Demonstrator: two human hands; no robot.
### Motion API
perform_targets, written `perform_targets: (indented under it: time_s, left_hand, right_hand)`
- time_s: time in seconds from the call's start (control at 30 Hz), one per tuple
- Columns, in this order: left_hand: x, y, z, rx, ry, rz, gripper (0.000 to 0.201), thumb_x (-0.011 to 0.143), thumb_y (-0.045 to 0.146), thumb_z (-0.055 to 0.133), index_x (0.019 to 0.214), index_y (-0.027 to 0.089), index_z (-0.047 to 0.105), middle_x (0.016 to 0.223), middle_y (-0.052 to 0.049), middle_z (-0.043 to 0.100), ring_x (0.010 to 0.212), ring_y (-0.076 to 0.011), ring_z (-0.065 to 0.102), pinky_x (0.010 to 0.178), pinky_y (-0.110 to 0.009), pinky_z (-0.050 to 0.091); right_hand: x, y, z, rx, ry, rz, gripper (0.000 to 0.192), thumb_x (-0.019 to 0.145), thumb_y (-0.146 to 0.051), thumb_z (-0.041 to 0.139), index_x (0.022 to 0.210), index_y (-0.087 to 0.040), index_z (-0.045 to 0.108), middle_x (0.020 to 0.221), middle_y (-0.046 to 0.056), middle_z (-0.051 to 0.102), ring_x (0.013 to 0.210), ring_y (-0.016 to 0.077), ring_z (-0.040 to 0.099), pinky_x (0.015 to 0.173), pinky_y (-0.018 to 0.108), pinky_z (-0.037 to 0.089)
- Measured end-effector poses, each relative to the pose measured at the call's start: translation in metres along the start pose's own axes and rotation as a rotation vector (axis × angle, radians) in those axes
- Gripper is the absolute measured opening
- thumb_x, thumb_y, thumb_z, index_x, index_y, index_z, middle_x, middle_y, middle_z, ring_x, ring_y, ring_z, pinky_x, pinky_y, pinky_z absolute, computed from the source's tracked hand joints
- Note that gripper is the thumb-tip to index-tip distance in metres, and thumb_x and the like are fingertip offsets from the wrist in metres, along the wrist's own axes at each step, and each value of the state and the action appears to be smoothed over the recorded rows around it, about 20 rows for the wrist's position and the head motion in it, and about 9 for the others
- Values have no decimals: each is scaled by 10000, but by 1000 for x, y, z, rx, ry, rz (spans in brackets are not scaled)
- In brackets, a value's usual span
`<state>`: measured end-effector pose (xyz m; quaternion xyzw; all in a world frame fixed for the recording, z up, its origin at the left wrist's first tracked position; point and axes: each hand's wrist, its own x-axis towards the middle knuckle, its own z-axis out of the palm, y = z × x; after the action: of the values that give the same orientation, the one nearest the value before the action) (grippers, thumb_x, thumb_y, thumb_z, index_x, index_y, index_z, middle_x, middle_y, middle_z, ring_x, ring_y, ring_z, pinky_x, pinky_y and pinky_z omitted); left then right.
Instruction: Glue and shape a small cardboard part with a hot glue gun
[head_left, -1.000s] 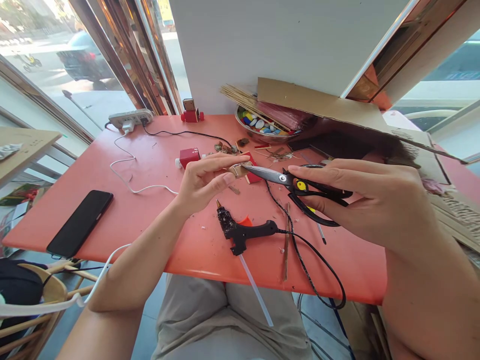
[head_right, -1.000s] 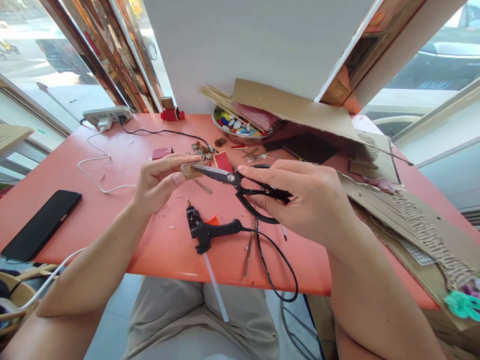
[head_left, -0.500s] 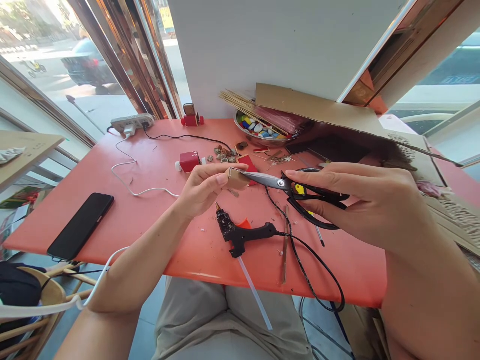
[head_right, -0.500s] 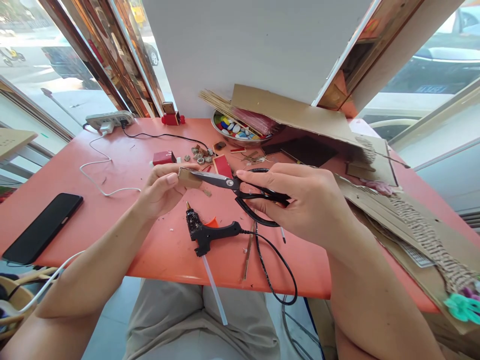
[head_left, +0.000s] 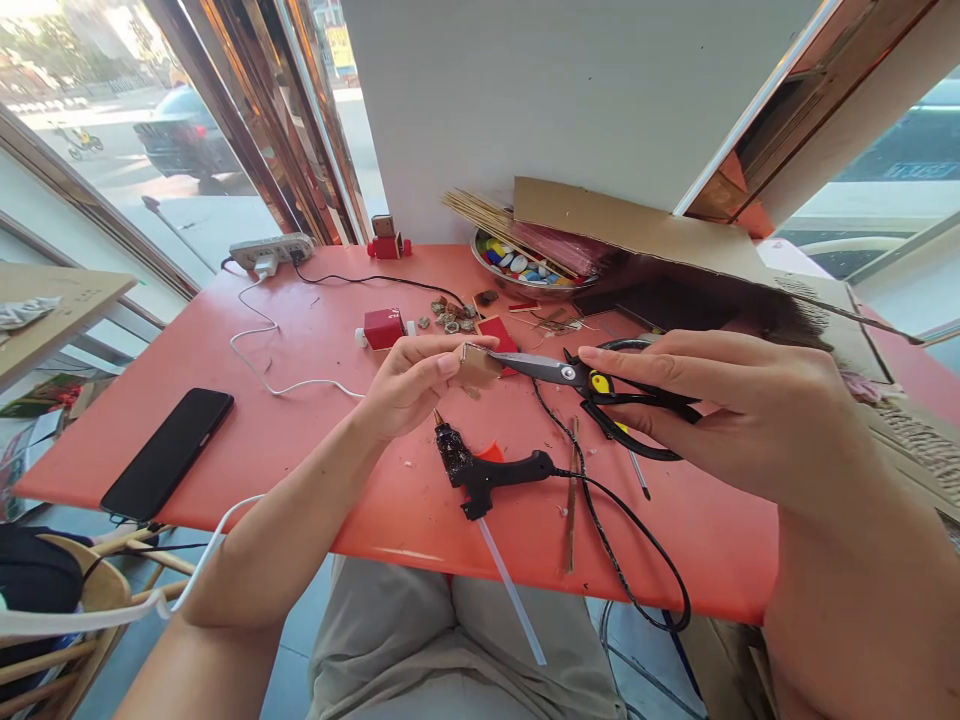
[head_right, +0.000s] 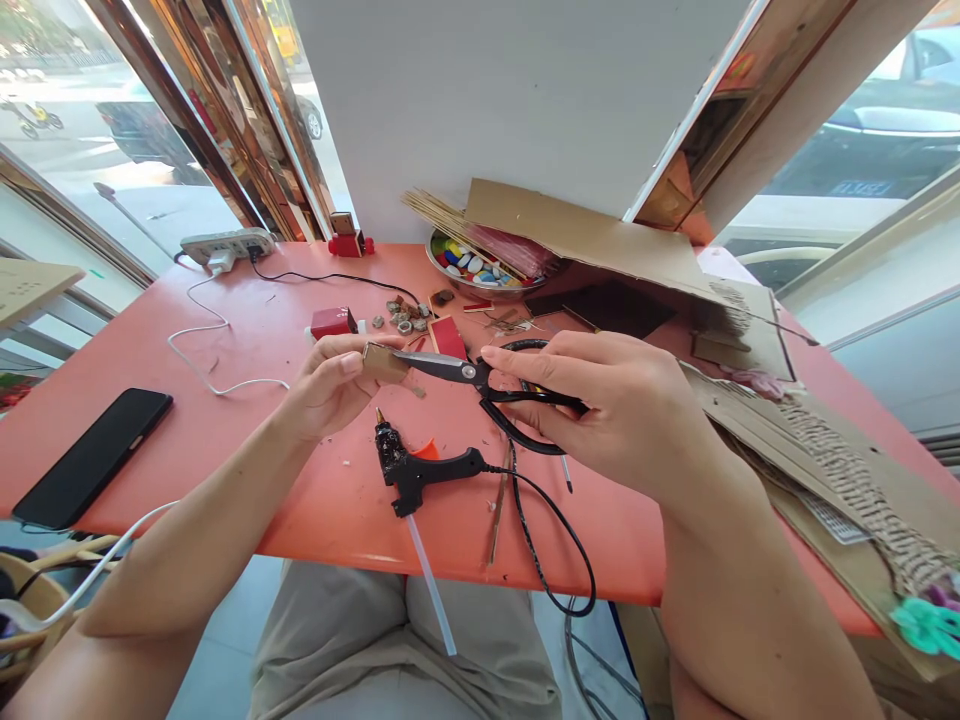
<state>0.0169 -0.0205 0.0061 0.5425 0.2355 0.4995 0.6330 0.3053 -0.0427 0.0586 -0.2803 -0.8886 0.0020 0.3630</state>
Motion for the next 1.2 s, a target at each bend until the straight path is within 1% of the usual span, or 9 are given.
perform_targets:
  time_s: [0.33,0.53,0.67,0.77,0.83,0.93,1.03,1.13,1.2]
  left_hand:
    - [1,0,-2,-43,-11,23,450,798,602,927,999,200,905,833,-87,854,810,-286,846,837,-487,726]
    - [1,-3,-5,-57,42,8,424,783,552,939,1000,191,895,830,-76,835,779,-250,815,774,-433,706]
    - [3,-1,-9,-91,115,80,386,760,518,960,961,196,889,860,-53,835,744,-180,772,723,-317,668]
    - [5,1,-14,-144,186,95,379,724,496,978,931,196,875,811,-24,816,723,-141,743,696,-247,637]
    - [5,0,-15,-163,208,78,384,713,494,975,929,197,865,792,-17,809,736,-150,748,712,-256,641]
    - [6,-2,-13,-147,181,50,416,716,522,968,938,187,859,785,-37,810,825,-206,793,766,-309,665]
    - [5,-4,-9,-135,123,34,442,727,543,969,952,178,863,757,-49,804,878,-242,823,774,-323,673]
    - [5,-6,-8,-124,106,33,416,736,514,979,957,180,867,754,-34,810,755,-195,805,732,-306,672]
    - [5,-5,-8,-115,110,30,423,722,519,991,944,179,871,753,-32,816,680,-173,781,691,-297,671]
  right_hand:
    - [4,-1,-9,-126,-35,-10,310,1083,-291,645,1285,-461,807,890,-30,842,630,203,722,607,390,585]
    - [0,3,-11,-180,-21,-6,319,1071,-286,660,1262,-486,818,903,-39,845,646,203,715,617,386,561]
    - [-4,23,-10,-236,-56,26,262,1045,-330,699,1239,-403,858,895,7,849,661,208,717,615,374,540]
    - [-7,39,0,-271,-119,78,293,995,-356,735,1265,-369,849,901,20,854,654,218,717,563,352,492]
    - [-7,45,13,-244,-195,151,366,935,-321,766,1294,-368,818,951,17,866,692,238,752,556,341,476]
    - [-4,45,36,-189,-322,302,449,874,-271,796,1315,-344,750,877,5,847,711,268,778,565,327,465]
    - [1,40,54,-165,-403,437,384,853,-236,805,1212,-308,691,815,-3,812,682,268,761,568,316,447]
    - [3,38,60,-78,-395,467,318,836,-173,787,1094,-289,641,809,3,801,718,265,764,615,328,497]
    - [4,40,57,-15,-311,435,230,858,-157,748,1002,-287,626,812,13,800,741,258,766,646,342,534]
